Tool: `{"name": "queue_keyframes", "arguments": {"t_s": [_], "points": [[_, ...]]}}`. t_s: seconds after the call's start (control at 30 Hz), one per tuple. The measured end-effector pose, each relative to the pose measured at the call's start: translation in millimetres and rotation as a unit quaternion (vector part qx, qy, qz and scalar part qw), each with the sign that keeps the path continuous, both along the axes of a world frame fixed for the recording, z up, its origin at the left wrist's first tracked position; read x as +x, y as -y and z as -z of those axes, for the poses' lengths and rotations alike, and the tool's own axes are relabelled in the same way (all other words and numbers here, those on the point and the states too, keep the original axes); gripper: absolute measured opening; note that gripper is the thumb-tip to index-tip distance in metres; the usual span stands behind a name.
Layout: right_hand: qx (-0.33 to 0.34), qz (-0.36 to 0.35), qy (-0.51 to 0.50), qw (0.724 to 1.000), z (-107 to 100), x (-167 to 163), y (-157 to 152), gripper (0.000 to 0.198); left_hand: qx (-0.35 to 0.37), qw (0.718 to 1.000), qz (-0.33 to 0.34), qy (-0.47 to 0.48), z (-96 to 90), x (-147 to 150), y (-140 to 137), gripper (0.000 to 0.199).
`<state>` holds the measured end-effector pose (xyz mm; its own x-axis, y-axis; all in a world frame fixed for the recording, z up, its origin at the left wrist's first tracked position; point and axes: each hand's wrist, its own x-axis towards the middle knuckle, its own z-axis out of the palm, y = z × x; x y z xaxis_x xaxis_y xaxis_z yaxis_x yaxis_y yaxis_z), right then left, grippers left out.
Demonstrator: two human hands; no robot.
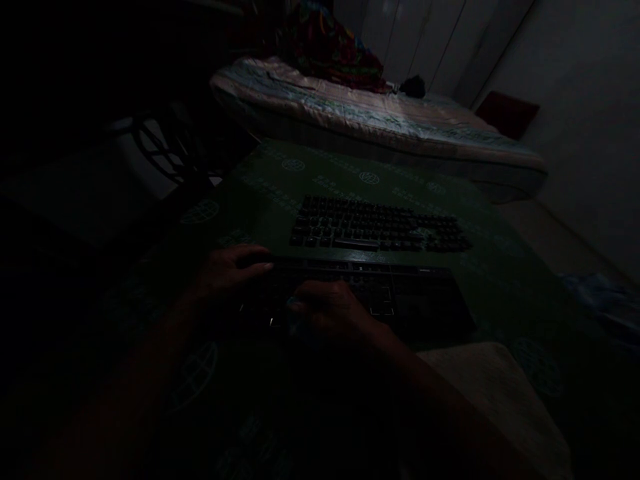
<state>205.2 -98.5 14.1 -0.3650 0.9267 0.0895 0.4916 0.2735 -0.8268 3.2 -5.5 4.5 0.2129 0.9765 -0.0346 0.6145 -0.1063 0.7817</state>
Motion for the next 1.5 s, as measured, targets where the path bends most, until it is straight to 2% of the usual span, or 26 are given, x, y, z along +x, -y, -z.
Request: {"name": "queue_keyframes", "arguments": {"t_s": [0.1,0.27,0.37,0.47,0.57,0.7,0.8,0.9,0.97,1.07,1.13,1.23,1.3,1.4,1.5], "points": [[-0.014,-0.002,-0.013,1.000,-4,8,-2,0.008,0.001,1.000,0.001,0.001,0.4,0,0,0.045],[-0.087,0.001,-0.092,0.992,-8,25,-4,0.010,0.018,1.000,0.015,-0.013,0.1,-1,-1,0.045],[-0.078,0.002,-0.123,0.989,-4,21,-3,0.009,0.013,0.999,0.014,-0.027,-1.3,-1,0,0.044],[-0.061,-0.027,-0.107,0.992,-2,17,-1,0.008,0.014,0.999,0.012,-0.031,-2.7,0,0,0.043],[-0.089,-0.039,-0.089,0.991,-7,27,-1,0.009,0.015,0.999,0.012,-0.025,-3.2,1,0,0.046],[-0.117,0.018,-0.096,0.988,-12,45,-3,0.009,0.015,0.999,0.018,-0.021,-1.9,1,1,0.046],[-0.077,0.046,-0.109,0.990,-9,43,-5,0.008,0.012,1.000,0.015,-0.022,-0.2,0,0,0.046],[-0.050,-0.002,-0.091,0.995,-8,38,-5,0.008,0.016,1.000,0.017,-0.018,1.0,-1,-1,0.047],[-0.068,-0.031,-0.060,0.995,-10,38,-3,0.009,0.026,0.999,0.021,-0.017,1.4,-2,-1,0.047],[-0.109,-0.016,-0.061,0.992,-12,42,-2,0.011,0.025,0.999,0.035,-0.018,1.3,-2,-2,0.045],[-0.105,-0.001,-0.097,0.990,-10,42,-2,0.010,0.022,0.999,0.033,-0.021,1.0,-2,-2,0.044],[-0.091,-0.022,-0.122,0.988,-8,39,-3,0.007,0.018,0.999,0.025,-0.017,1.0,-2,-2,0.044],[-0.111,-0.031,-0.102,0.988,-11,40,-2,0.007,0.020,0.999,0.028,-0.019,1.3,-3,-2,0.043],[-0.142,0.004,-0.072,0.987,-18,47,-2,0.007,0.023,0.999,0.028,-0.032,1.5,-3,-2,0.043],[-0.124,0.034,-0.085,0.988,-18,53,-4,0.009,0.020,0.999,0.027,-0.035,-0.1,-3,-2,0.046]]}}
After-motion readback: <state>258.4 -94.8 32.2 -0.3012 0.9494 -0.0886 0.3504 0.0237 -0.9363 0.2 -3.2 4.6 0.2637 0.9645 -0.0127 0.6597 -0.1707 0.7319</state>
